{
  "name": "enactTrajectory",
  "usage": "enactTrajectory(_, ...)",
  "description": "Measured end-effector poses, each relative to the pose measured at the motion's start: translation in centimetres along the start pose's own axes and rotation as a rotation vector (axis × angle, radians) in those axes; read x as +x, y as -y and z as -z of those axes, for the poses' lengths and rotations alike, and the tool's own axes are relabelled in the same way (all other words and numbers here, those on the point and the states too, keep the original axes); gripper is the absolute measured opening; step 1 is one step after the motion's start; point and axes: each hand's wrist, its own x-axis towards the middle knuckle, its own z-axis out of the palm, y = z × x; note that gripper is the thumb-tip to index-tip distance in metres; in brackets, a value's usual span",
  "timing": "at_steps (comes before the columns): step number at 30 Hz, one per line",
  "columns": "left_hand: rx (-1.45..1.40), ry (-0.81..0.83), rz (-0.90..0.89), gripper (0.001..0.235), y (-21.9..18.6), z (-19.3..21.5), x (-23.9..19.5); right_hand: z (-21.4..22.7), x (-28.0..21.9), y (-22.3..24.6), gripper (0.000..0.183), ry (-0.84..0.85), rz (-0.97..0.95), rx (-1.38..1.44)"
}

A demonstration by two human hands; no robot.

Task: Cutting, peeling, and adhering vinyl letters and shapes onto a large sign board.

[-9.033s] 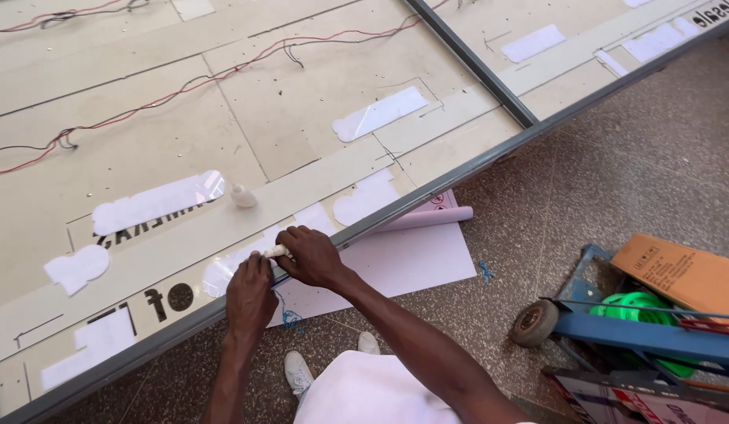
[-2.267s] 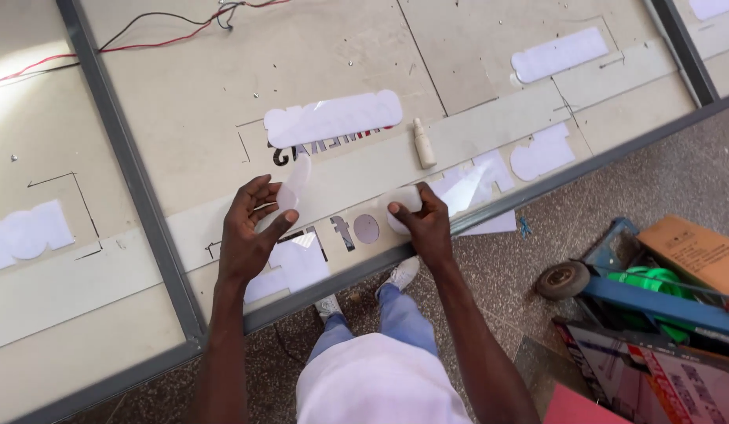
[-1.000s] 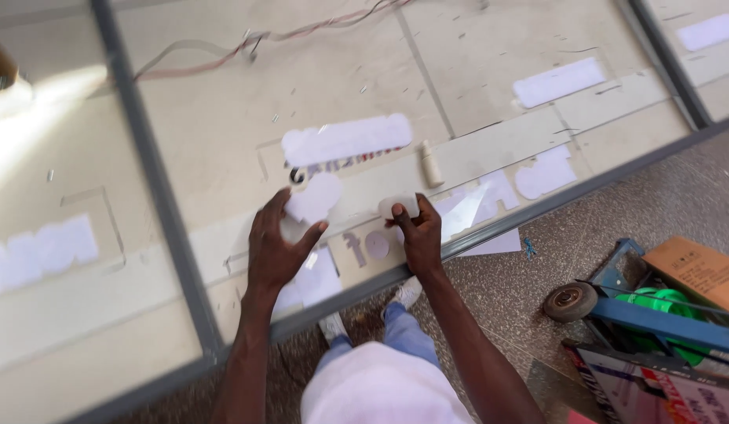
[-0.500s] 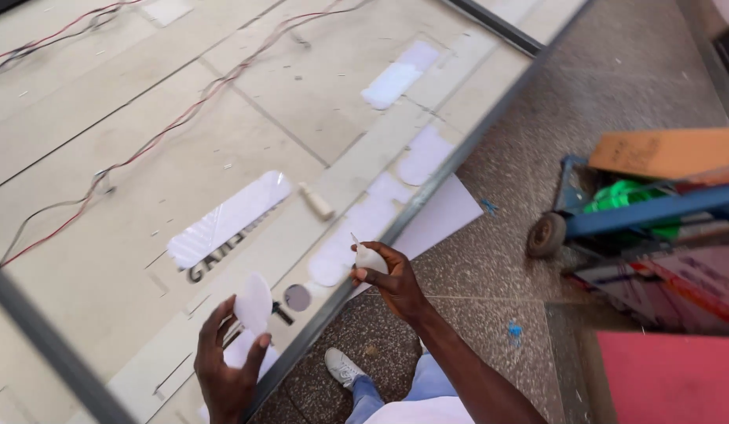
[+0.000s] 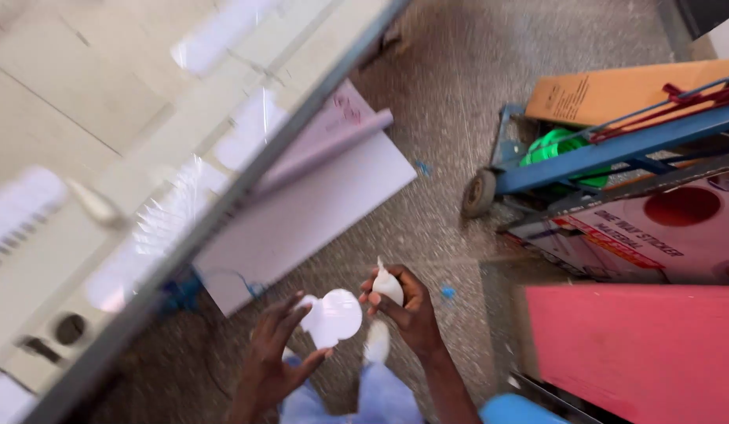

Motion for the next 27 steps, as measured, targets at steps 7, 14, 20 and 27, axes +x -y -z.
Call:
enactTrajectory(7, -0.128, 0.325, 0.036, 0.081, -3.1, -14.0, 0.5, 14.2, -5.5, -4.8, 0.044, -0.39, -0.155, -0.133)
enactTrajectory(14, -0.168, 0.533, 0.072, 0.074, 3.5, -24.4, -0.2, 21.6, -6.3, -15.7, 0.044, -0.638, -0.337, 0.031)
enactTrajectory(20, -0.205, 0.556, 0.195, 0.078, 8.5, -28.2, -1.7, 24.1, -3.4, -22.8, 0.05, -0.622, -0.41, 0.033)
enactTrajectory(27, -0.194, 0.332, 0.192, 0.076, 11.1, -29.9, -5.2, 23.0, -0.3, -23.8, 0.047, -0.542, -0.551, -0.029)
